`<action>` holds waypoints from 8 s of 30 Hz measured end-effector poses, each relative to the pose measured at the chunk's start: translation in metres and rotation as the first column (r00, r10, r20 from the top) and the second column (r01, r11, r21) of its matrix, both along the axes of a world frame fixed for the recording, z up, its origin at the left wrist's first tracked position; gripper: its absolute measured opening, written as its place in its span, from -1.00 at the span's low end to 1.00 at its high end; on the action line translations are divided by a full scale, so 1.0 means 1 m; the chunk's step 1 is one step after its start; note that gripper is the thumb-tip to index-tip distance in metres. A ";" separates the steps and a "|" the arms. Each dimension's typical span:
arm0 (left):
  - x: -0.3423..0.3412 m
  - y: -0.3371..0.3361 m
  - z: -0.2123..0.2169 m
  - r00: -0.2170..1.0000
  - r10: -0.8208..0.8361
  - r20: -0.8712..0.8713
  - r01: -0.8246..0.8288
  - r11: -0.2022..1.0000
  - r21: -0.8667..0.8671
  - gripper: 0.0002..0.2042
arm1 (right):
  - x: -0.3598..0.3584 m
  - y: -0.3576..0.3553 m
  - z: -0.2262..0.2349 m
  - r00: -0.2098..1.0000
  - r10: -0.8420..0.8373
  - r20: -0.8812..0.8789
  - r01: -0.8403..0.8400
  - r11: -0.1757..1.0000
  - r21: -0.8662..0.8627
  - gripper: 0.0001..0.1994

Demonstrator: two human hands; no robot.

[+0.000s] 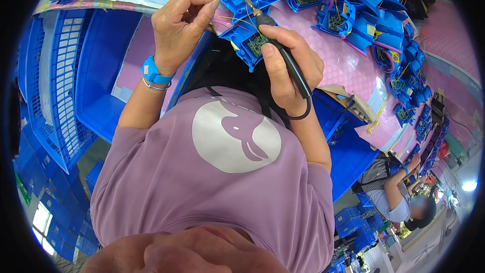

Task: Soldering electronic components onto small blue circuit boards in an assembly line environment.

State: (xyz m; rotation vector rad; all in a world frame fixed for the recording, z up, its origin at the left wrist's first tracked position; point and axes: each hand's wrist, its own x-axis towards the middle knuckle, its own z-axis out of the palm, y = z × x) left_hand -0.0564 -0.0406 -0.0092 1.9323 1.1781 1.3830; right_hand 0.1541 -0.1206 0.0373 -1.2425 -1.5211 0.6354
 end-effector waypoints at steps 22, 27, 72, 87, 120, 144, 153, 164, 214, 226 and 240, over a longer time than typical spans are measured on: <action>-0.010 -0.001 -0.002 0.997 0.069 -0.047 -0.069 0.998 0.001 -0.92 | -0.003 0.008 0.001 1.000 0.021 0.006 -0.021 0.998 -0.052 -0.74; -0.010 0.000 -0.003 0.997 0.066 -0.040 -0.066 0.998 0.008 -0.93 | -0.004 0.008 0.003 0.999 0.038 0.030 -0.036 0.997 -0.061 -0.74; -0.023 0.003 0.005 0.926 -0.059 -0.373 0.218 0.890 0.401 -0.76 | -0.001 0.010 -0.005 0.997 0.040 -0.066 -0.038 0.999 0.027 -0.72; -0.014 0.022 0.003 0.919 -0.053 -0.390 0.234 0.871 0.432 -0.75 | -0.001 0.011 -0.005 0.999 0.045 -0.013 -0.045 0.999 -0.013 -0.72; -0.016 0.013 0.005 0.956 -0.019 -0.292 0.142 0.902 0.409 -0.76 | 0.005 0.002 -0.009 1.000 0.023 -0.015 -0.022 0.995 0.099 -0.72; 0.001 0.020 0.003 0.891 0.000 -0.455 0.263 0.815 0.516 -0.79 | 0.012 0.005 -0.010 0.998 0.042 -0.052 -0.039 0.998 0.055 -0.72; 0.001 0.021 0.003 0.896 -0.021 -0.443 0.269 0.820 0.506 -0.79 | 0.014 0.006 -0.011 0.999 0.046 -0.027 -0.045 0.998 0.041 -0.71; 0.001 0.021 0.002 0.900 -0.016 -0.435 0.260 0.822 0.507 -0.76 | 0.013 0.005 -0.012 0.999 0.028 -0.045 -0.025 0.997 0.066 -0.71; -0.174 0.221 0.024 0.781 -0.060 -0.622 0.238 0.949 0.208 -0.69 | 0.043 -0.021 -0.011 0.984 -0.130 -0.118 0.160 0.942 0.294 -0.74; 0.026 0.050 0.029 0.814 -0.204 -0.544 0.384 0.891 0.241 -0.57 | 0.045 0.077 0.003 0.846 -0.314 0.430 0.025 0.831 0.556 -0.57; 0.060 0.080 0.003 0.815 -0.066 -0.575 0.249 0.937 0.245 -0.70 | 0.079 0.107 0.006 0.594 -0.682 0.426 0.203 0.640 0.741 -0.64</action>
